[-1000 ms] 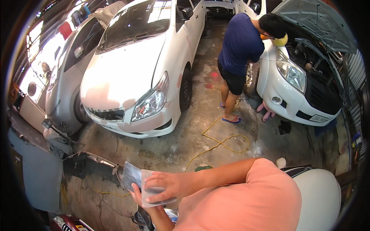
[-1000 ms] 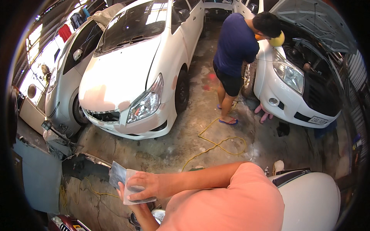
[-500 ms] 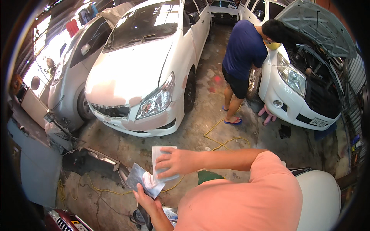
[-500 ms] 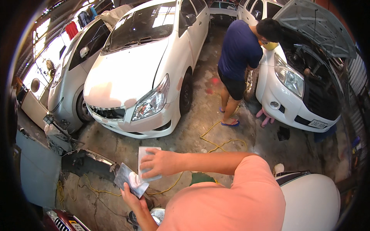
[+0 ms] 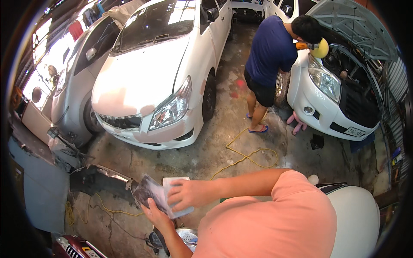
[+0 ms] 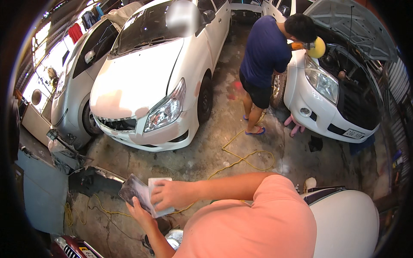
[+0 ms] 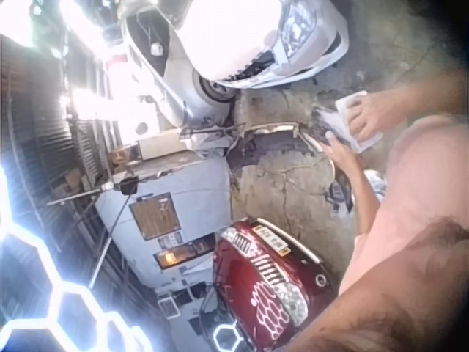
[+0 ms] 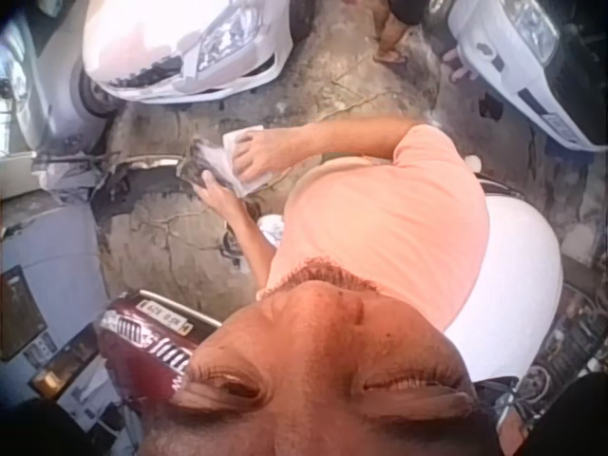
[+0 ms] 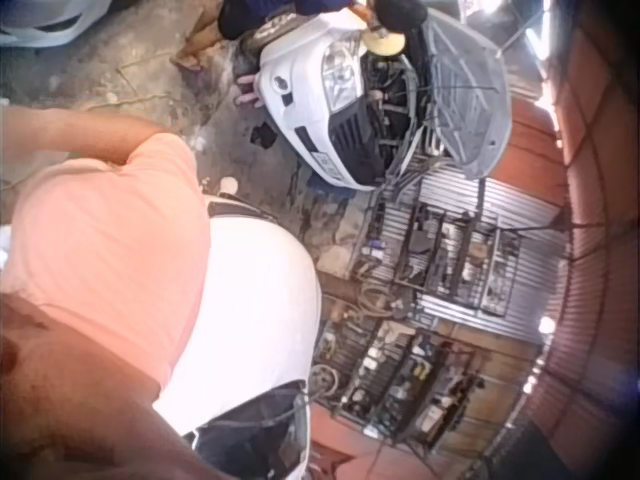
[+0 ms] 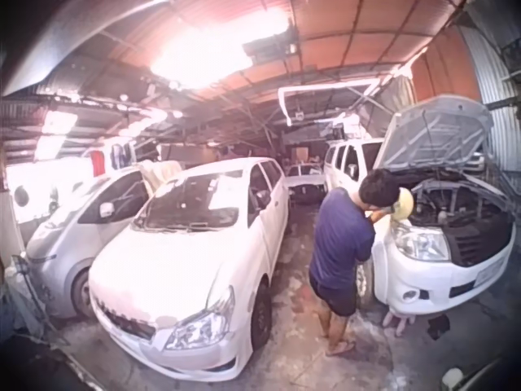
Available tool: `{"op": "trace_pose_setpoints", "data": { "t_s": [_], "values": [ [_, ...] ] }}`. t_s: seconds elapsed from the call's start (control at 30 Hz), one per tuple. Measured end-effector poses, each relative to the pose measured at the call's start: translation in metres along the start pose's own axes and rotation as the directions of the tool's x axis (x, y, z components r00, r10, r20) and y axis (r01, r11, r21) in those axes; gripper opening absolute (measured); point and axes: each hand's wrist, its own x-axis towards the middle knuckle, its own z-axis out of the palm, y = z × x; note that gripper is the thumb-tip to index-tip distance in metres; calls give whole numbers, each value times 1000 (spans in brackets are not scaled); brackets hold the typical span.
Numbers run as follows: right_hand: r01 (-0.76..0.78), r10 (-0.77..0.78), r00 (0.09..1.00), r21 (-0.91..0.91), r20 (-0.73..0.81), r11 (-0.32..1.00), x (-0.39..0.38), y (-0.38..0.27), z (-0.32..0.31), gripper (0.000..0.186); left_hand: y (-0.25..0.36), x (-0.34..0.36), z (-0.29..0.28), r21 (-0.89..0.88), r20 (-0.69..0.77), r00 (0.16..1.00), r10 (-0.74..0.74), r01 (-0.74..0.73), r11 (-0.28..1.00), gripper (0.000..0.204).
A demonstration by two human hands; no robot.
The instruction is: The person touches the hood of a white car, prepares sandpaper by dipping it into a bucket of water, and then sands the surface of the car hood using a sanding block.
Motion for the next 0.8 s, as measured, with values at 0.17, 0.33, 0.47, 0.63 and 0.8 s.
{"op": "trace_pose_setpoints", "data": {
  "t_s": [0.17, 0.33, 0.47, 0.63, 0.8],
  "values": [
    [-130, 122, 966, 21, 227, 991, -21, 4, -1, 38, 6, 4, 6, 146, -167, 969, 183, -159, 976, 55],
    [-136, 138, 990, 118, -8, 984, -5, -6, -18, 41, 4, 13, 7, -210, -145, 987, -69, 38, 977, 35],
    [-136, 184, 970, 272, -160, 953, 10, -5, 10, 47, -10, 3, 2, -549, -84, 965, -250, 165, 820, 27],
    [-314, 316, 949, -94, 14, 945, -2, 35, 6, 42, -11, -13, -20, -519, -81, 943, -324, 238, 821, 30],
    [-7, 33, 993, -222, 113, 975, 7, 9, -13, 38, -5, -22, -26, -396, -73, 990, -119, 80, 915, 35]
  ]
}}
